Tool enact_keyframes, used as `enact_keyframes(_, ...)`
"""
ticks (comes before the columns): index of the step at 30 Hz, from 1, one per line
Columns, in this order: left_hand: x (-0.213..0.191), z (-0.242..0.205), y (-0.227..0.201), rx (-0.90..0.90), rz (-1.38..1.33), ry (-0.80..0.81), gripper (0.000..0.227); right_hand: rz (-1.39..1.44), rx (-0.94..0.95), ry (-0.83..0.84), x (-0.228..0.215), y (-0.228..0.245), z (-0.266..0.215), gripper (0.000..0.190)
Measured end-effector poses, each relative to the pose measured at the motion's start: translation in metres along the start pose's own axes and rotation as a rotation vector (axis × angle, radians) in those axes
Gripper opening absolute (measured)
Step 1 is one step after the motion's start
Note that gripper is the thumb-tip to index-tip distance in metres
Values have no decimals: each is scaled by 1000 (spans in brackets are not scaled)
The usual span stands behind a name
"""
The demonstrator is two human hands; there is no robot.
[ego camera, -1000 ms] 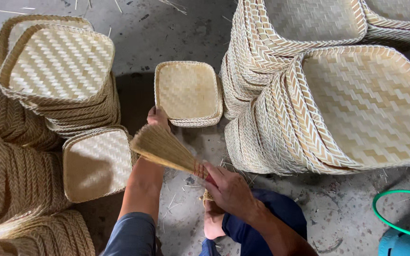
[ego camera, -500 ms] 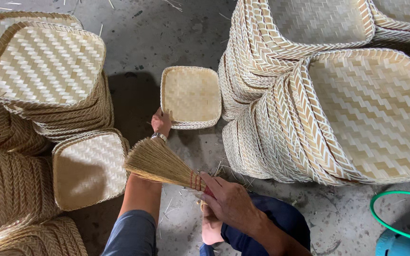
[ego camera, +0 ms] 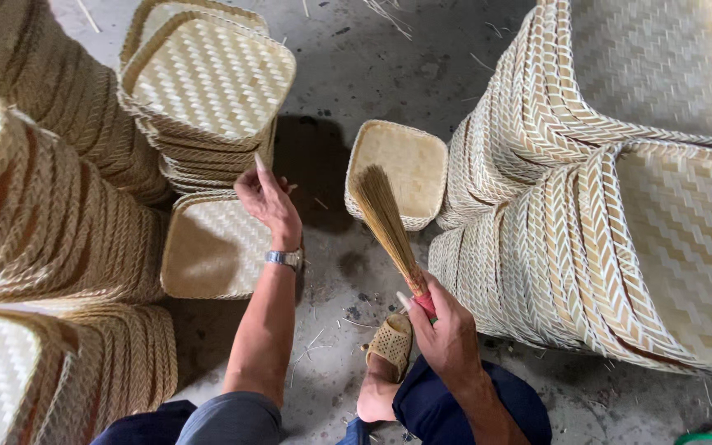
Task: The person cleans woven bamboo baskets with a handheld broom, brushing the inside and outside of each square basket one at a time.
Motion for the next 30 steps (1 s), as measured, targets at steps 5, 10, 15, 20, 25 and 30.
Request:
enact_keyframes(5,7,62,-35,-387,19,-91,38,9,-58,32,7,2,-3,42)
enact_keyframes(10,3,110,8,-345,-118,65,20,-65,-12,49,12,-1,-4,41)
enact_keyframes(15,-18,134,27,-321,-64,72,8,-44,34,34,15,-6,-6,45)
enact_keyframes(20,-58,136,1,-154,230,-86,21,-109,39,30,19,-15,-6,41)
enact_keyframes(25,-103,96,-65,-276,-22,63,21,-68,70,80,17,-15,-7,46)
enact_keyframes(30,-130,14,-176,-220,175,431,28,-45,-124,-25,15,4,-4,45)
Point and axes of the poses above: each hand's wrist, its own z-axis towards the middle knuckle, its own x-axis out of the palm, y = z × x, the point moved 3 cm from there along z, towards the middle knuckle, and after that the axes turned 9 degrees about -z, right-handed, at the moved point
